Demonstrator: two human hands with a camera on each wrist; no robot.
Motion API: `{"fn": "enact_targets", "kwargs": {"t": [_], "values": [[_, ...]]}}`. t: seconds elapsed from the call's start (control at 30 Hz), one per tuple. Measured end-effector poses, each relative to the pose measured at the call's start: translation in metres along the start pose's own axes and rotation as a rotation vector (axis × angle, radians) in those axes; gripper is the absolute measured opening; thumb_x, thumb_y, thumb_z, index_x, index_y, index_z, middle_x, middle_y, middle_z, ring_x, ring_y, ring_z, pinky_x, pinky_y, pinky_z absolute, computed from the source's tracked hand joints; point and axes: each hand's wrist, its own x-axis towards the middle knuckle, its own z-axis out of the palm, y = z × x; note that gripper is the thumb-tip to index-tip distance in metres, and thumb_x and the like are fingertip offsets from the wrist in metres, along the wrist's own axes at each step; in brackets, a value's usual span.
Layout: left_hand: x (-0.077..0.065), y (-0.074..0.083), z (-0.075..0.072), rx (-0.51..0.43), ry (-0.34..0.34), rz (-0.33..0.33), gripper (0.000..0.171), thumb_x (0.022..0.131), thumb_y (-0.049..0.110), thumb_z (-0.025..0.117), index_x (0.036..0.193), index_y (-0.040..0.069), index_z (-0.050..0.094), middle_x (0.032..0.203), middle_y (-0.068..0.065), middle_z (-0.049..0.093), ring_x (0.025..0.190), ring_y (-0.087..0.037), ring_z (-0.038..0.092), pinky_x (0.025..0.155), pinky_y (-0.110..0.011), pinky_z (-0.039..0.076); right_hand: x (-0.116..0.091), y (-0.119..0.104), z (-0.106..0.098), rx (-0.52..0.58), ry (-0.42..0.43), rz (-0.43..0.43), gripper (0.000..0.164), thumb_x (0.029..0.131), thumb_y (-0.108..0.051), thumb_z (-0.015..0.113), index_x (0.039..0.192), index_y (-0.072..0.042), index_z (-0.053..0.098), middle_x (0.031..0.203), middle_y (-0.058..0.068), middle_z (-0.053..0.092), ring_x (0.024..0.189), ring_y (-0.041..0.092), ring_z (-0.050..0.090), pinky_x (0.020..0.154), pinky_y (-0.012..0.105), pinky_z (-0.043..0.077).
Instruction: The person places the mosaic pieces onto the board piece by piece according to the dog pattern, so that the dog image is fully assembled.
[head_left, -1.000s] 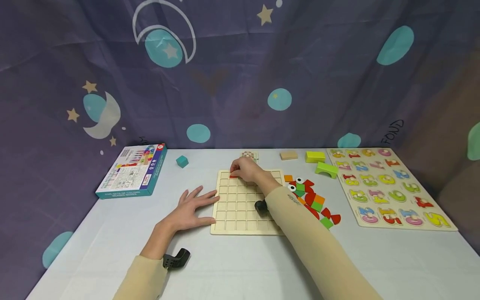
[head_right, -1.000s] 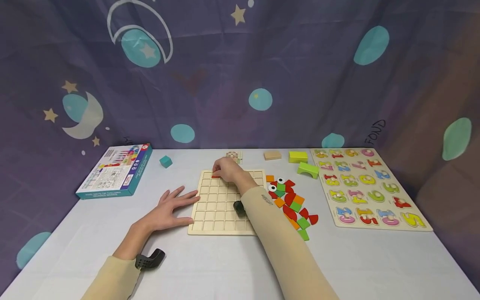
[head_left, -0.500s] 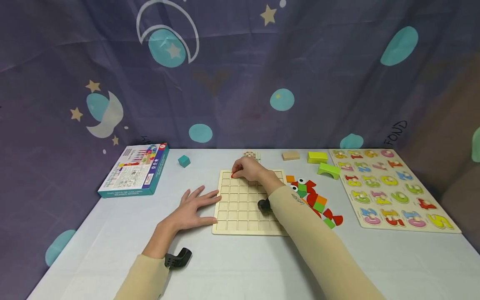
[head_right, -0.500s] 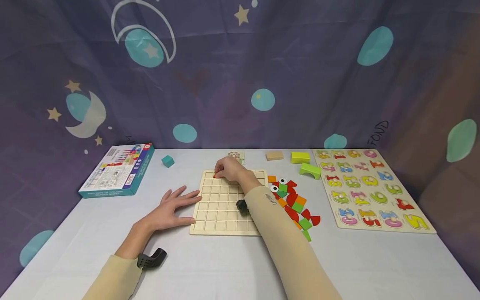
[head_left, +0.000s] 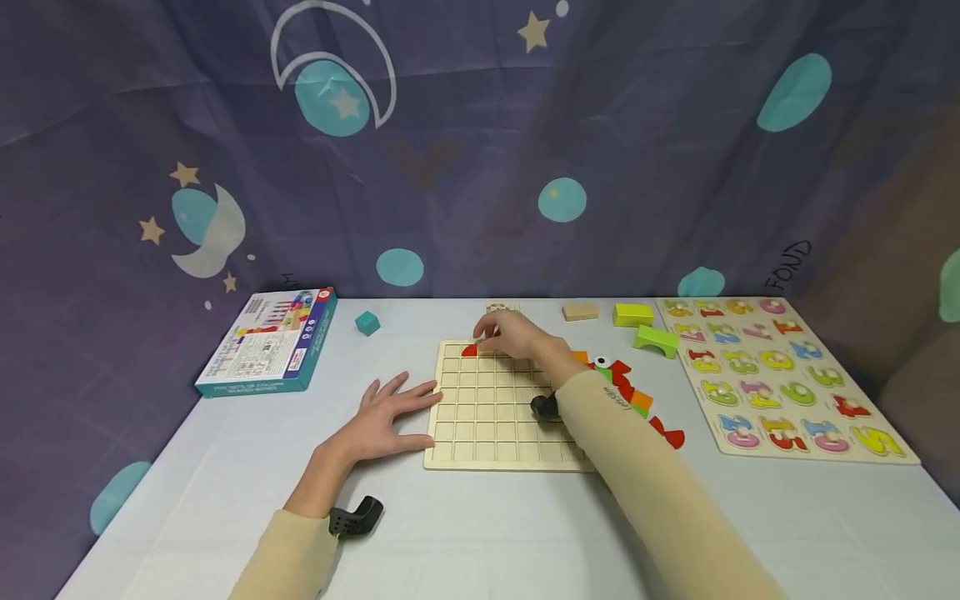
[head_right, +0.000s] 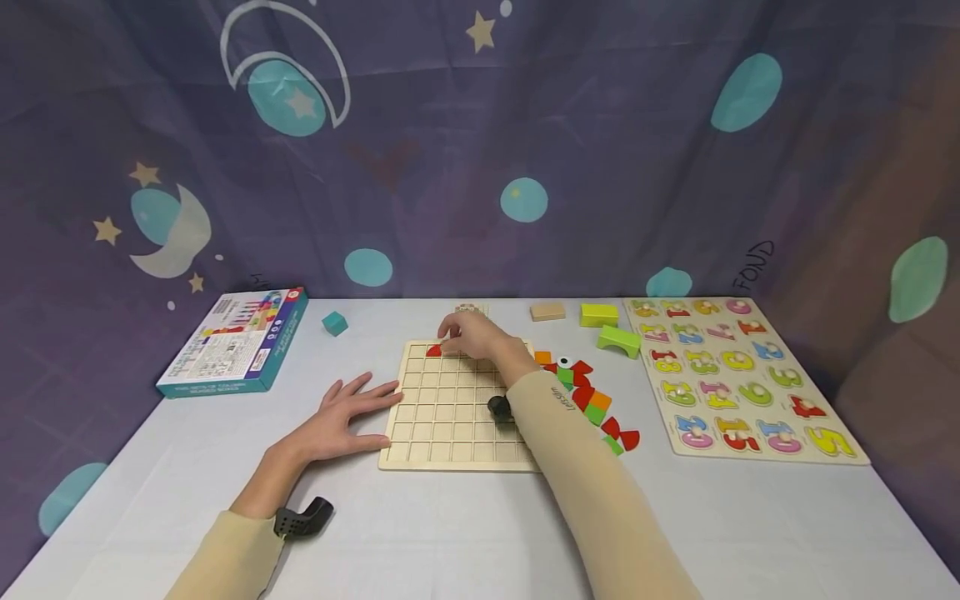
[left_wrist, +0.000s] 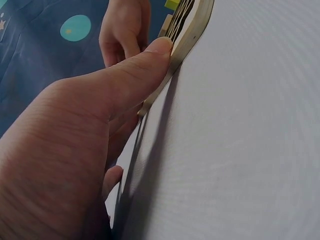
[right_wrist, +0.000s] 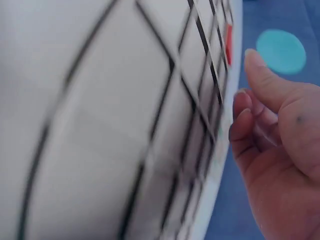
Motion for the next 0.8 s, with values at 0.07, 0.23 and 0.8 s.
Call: {"fn": "enact_targets", "kwargs": {"t": [0.07,0.23,0.8], "values": [[0.001,0.000,0.001,0.000,0.000,0.000,0.071,0.084,0.052,0.078,0.145,0.022,0.058,0.156,0.005,0.043,0.151,-0.039,0.015,0.113,-0.068,-0.003,-0.012,0.007,-0.011,0.013,0.011,0.006,0.022,0.098,-0.012,0.069,0.118,-0.003,0.069,0.102,0.008,0.063,0.091,0.024,0.060,0.078,0.036,0.050],[0.001,0.001,0.002,0.008,0.000,0.000,0.072,0.084,0.051,0.078,0.146,0.021,0.057,0.156,0.004,0.043,0.151,-0.039,0.015,0.114,-0.068,-0.003,-0.045,0.029,-0.039,0.035,0.042,0.053,0.026,0.099,-0.012,0.067,0.121,0.001,0.066,0.104,0.011,0.063,0.091,0.029,0.062,0.076,0.039,0.050],[0.001,0.000,0.002,0.008,0.002,0.002,0.072,0.084,0.052,0.078,0.146,0.021,0.057,0.156,0.002,0.043,0.151,-0.041,0.015,0.113,-0.069,-0.003,-0.100,0.075,-0.055,-0.038,0.035,0.222,0.020,0.095,-0.009,0.072,0.112,0.001,0.070,0.104,0.011,0.067,0.091,0.028,0.058,0.086,0.038,0.054]]}}
